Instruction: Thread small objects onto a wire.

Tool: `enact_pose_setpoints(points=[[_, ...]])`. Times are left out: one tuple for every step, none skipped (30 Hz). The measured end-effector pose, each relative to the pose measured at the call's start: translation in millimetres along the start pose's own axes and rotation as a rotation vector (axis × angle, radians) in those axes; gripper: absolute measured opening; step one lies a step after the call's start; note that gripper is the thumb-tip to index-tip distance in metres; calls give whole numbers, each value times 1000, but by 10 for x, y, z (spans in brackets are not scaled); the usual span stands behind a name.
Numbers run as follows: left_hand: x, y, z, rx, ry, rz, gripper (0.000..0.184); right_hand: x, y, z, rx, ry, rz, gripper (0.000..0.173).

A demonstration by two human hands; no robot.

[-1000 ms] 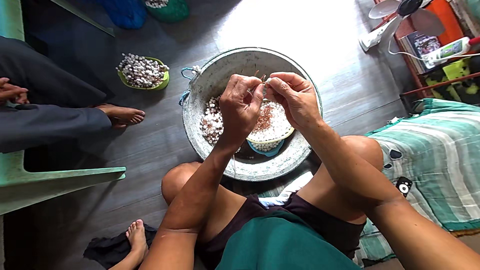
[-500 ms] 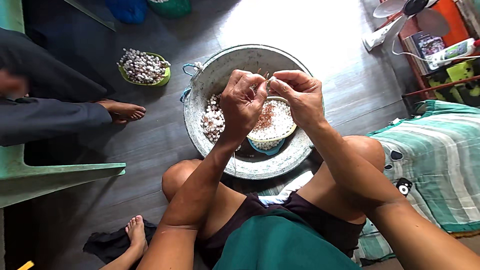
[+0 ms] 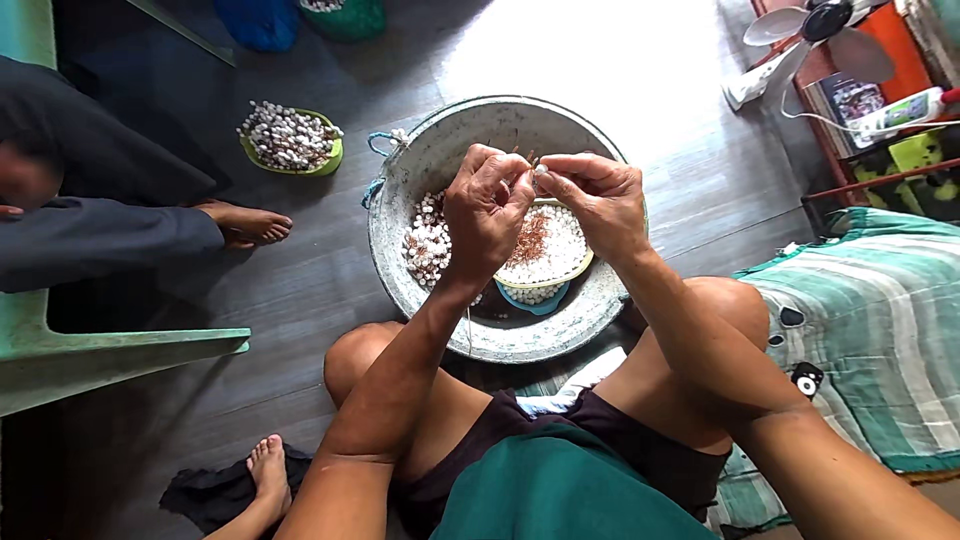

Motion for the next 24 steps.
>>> enact_pose_setpoints(points=[[2,5,0,-1,-2,-3,7,7,6,6,2,-1,8,21],[2,6,0,-1,0,-3,7,11,10,10,2,-7,15,21],[0,5,-2,-3,2,-2,7,13,11,11,3,-11,24,21],[0,4,-3,-6,6,-3,7,12,10,11,6,-15,33,21],[2,4,-4,-11,10,-5,7,14,10,10,11,-22,41,20],[4,4,-2,-16,14,-7,8,19,10,8,15,-26,49,20],[8,6,1,-21,17,-9,8,23,13,5,17,-33,53,20],[11,5,4,-23,19,-12,8,27,13,7,18,-39,53,20],[10,1,5,-21,22,-14,7,29,14,11,16,-41,51,20],[4,-12,7,-15,27,-10,7,26,15,17,13,-42,49,20],[-5,-38,12,-3,34,3,6,23,17,24,13,-41,46,20],[-18,-83,17,21,39,27,6,19,19,33,14,-45,41,20],[-29,-112,20,31,42,38,6,17,19,40,16,-50,38,20],[-39,-131,16,32,41,39,6,18,14,43,14,-56,39,20],[-49,-147,3,26,35,34,6,20,-1,35,2,-58,39,22],[-62,-166,-19,11,40,21,7,25,-28,-1,-21,-53,37,25],[-82,-184,-52,-6,62,6,8,36,-57,-77,-51,-31,38,29],[-101,-210,-99,-25,101,-12,10,64,-93,-204,-59,6,44,31],[-115,-245,-159,-34,160,-27,11,121,-136,-370,-35,72,57,28],[-125,-281,-231,-40,228,-45,12,224,-170,-542,5,164,81,20],[-129,-316,-303,-41,303,-65,13,383,-181,-692,17,290,139,16],[-126,-344,-369,-39,374,-92,13,598,-159,-800,-17,452,228,15],[-120,-363,-427,-33,440,-122,12,871,-103,-861,-101,638,335,17],[-107,-379,-476,-23,503,-153,11,1161,-23,-862,-217,816,442,18]])
Point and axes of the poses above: each hand's wrist, its own y-axis away from the middle knuckle, its own z-axis out of the palm, x = y × z, the point moved 7 cm from there along -y, towards the middle knuckle, and after that the axes turned 14 degrees about y, right-handed, at the moved point
